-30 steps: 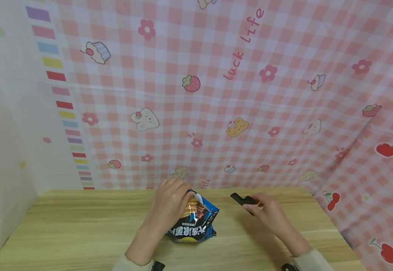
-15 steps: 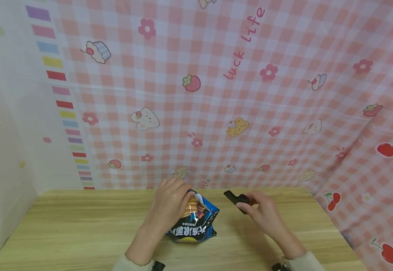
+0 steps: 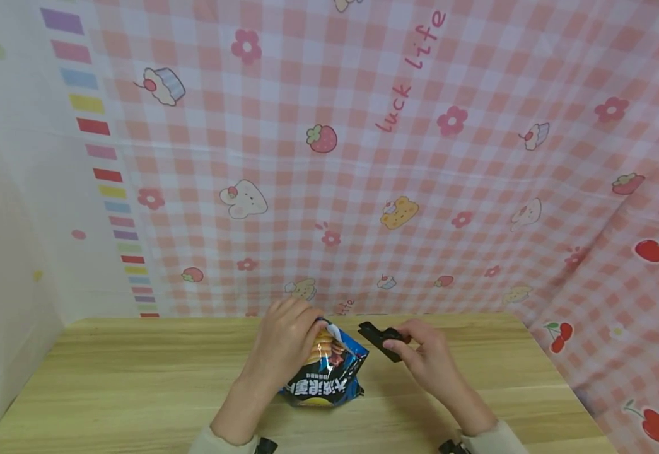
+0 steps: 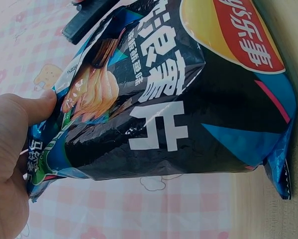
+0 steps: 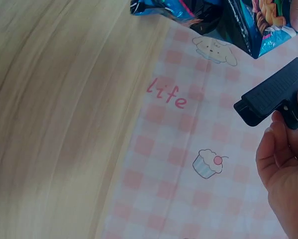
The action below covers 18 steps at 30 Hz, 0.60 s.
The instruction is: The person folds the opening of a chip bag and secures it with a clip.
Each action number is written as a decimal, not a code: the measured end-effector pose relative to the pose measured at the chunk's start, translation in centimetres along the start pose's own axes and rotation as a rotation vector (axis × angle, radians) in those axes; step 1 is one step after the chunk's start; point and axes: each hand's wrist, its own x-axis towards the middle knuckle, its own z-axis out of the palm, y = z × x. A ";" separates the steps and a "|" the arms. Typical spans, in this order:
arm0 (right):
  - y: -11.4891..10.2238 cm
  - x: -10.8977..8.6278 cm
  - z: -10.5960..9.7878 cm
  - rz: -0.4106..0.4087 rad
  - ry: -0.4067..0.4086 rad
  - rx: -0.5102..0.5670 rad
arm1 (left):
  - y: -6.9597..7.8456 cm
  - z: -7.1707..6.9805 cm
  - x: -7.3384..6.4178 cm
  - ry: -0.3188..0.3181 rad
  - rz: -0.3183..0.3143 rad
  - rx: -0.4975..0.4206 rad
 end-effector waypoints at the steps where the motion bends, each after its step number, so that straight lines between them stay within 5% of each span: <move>1: -0.1 0.1 0.1 -0.015 0.005 0.000 | 0.0 0.0 0.0 -0.001 0.000 0.002; 18: -0.6 0.9 1.6 -0.098 -0.034 0.053 | -0.2 0.1 -0.1 0.036 0.044 0.001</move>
